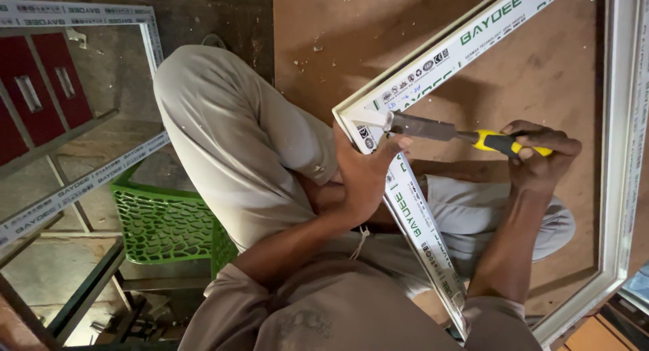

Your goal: The person sits on the workshop floor with a white uPVC window frame across their lap and uses a chisel to scrape the printed protective film off the frame's corners and edges. They rotate the frame between corners and peel away loosened film pieces by hand.

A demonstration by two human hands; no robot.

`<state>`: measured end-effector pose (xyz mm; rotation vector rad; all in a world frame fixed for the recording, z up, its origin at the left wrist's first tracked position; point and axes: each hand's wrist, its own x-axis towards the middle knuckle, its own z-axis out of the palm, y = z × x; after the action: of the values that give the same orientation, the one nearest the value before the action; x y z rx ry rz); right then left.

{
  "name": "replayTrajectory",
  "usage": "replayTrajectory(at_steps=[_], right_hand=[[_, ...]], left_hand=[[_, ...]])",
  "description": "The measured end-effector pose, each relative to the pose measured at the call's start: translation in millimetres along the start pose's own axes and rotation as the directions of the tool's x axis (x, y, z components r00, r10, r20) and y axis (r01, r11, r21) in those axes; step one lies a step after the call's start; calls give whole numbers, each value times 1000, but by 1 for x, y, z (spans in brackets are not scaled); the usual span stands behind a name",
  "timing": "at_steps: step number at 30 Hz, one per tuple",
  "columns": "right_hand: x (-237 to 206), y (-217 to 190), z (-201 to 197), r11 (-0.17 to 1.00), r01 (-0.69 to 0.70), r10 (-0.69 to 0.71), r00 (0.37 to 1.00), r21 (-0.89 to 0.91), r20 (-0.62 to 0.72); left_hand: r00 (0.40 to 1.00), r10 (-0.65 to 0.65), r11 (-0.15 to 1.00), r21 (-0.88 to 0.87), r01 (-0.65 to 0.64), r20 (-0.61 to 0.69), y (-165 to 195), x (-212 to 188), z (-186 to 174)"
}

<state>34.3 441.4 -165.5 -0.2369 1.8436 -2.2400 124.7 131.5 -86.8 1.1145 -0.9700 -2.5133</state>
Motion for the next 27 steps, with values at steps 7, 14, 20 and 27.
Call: replayTrajectory(at_steps=[7, 14, 20, 27], right_hand=[[1, 0, -2, 998, -47, 48, 999, -51, 25], [-2, 10, 25, 966, -176, 191, 979, -190, 65], [4, 5, 25, 993, -114, 114, 993, 28, 6], [4, -63, -16, 875, -223, 273, 960, -430, 58]], left_hand=[[999, 51, 999, -10, -51, -17, -9, 3, -4], [983, 174, 965, 187, -183, 67, -25, 1, -7], [995, 60, 998, 31, -63, 81, -20, -7, 5], [994, -81, 997, 5, 80, 70, -9, -1, 0]])
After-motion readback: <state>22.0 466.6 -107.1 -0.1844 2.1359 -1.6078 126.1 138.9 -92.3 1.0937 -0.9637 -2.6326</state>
